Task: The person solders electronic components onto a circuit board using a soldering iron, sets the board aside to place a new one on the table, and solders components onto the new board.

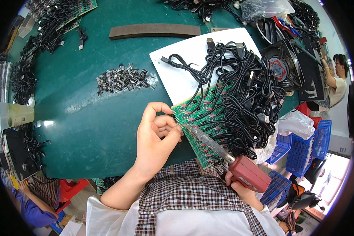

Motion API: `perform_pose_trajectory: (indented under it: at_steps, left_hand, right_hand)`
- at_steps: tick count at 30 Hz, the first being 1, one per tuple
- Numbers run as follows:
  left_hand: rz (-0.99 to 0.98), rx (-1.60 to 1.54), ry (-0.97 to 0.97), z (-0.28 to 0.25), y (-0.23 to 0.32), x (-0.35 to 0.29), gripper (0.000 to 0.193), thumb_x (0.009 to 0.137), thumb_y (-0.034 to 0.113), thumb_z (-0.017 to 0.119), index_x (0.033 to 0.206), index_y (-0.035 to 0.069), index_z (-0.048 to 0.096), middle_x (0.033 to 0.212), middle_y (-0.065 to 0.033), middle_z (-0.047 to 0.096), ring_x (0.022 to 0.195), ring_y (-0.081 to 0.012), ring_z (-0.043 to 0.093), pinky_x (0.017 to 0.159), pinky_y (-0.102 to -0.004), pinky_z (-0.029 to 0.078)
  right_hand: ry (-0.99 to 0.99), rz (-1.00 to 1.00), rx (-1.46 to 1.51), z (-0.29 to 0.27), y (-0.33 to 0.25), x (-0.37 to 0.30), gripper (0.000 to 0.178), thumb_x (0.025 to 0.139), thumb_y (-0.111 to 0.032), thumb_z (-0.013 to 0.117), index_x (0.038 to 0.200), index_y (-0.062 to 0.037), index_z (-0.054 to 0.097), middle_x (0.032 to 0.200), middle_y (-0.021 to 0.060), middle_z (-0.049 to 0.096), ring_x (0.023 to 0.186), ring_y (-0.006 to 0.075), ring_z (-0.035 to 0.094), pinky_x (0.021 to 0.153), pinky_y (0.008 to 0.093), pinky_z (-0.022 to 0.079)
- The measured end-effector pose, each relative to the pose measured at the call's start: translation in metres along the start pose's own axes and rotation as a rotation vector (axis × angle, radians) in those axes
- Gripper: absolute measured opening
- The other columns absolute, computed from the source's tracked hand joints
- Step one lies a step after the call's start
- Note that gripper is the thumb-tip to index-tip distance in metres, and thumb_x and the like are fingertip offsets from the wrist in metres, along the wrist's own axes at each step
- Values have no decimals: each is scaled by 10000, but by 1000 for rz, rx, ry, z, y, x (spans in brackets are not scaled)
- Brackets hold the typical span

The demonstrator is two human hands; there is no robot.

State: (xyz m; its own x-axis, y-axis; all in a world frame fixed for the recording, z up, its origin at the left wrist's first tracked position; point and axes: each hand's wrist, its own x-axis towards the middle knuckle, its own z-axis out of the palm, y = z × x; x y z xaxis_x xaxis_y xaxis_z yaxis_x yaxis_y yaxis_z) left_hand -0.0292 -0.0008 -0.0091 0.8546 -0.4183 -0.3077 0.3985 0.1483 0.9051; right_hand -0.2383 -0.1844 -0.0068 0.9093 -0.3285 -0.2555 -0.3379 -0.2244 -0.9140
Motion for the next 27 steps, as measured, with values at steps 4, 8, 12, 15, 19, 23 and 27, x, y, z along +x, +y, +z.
perform_pose_trajectory:
  at_steps: [4,8,12,15,19,23,27]
  left_hand:
    - [9,-8,-2,1,0,0,284,793,-82,508,1010,27,361,705,-36,547,623,-50,526,574,-177,435]
    - [-1,-10,-3,1,0,1,282,793,-79,508,1010,27,361,707,-34,547,624,-48,526,576,-176,435]
    - [-1,0,0,0,0,0,287,790,-82,509,1011,27,361,709,-34,548,626,-49,528,578,-177,437]
    - [-1,9,3,1,1,-1,288,789,-85,509,1009,27,361,716,-40,554,634,-52,535,582,-178,441]
    - [-7,41,16,2,4,-3,287,802,-66,505,1032,40,369,727,-65,557,646,-103,559,582,-203,464]
    - [46,129,21,-19,14,1,286,826,-1,531,1080,24,401,772,-74,569,670,-107,553,556,-211,441]
    - [457,1319,347,-46,29,27,348,740,33,641,1056,39,496,843,-75,554,609,-132,501,563,-256,415]
  right_hand:
    - [-3,-9,-68,1,0,1,664,659,-381,748,1119,43,524,886,109,634,740,234,635,646,297,490]
    - [8,5,10,2,-4,3,657,655,-378,751,1113,39,531,875,107,634,733,227,635,647,294,489]
    - [-67,98,96,-1,-17,7,626,653,-360,756,1087,39,546,858,102,632,708,212,629,634,282,484]
    - [97,-12,45,0,2,-8,580,655,-332,752,1059,36,556,849,99,632,687,196,625,624,271,484]
    - [-40,138,-2,-6,0,-7,464,645,-252,750,1002,2,596,856,97,636,687,201,625,623,267,488]
    - [39,44,-228,-3,15,-15,316,607,-146,738,889,-47,638,846,87,631,684,219,616,613,268,484]
    - [-32,152,-102,-1,-11,1,264,572,-72,704,824,-53,627,792,70,609,642,211,592,576,273,465]
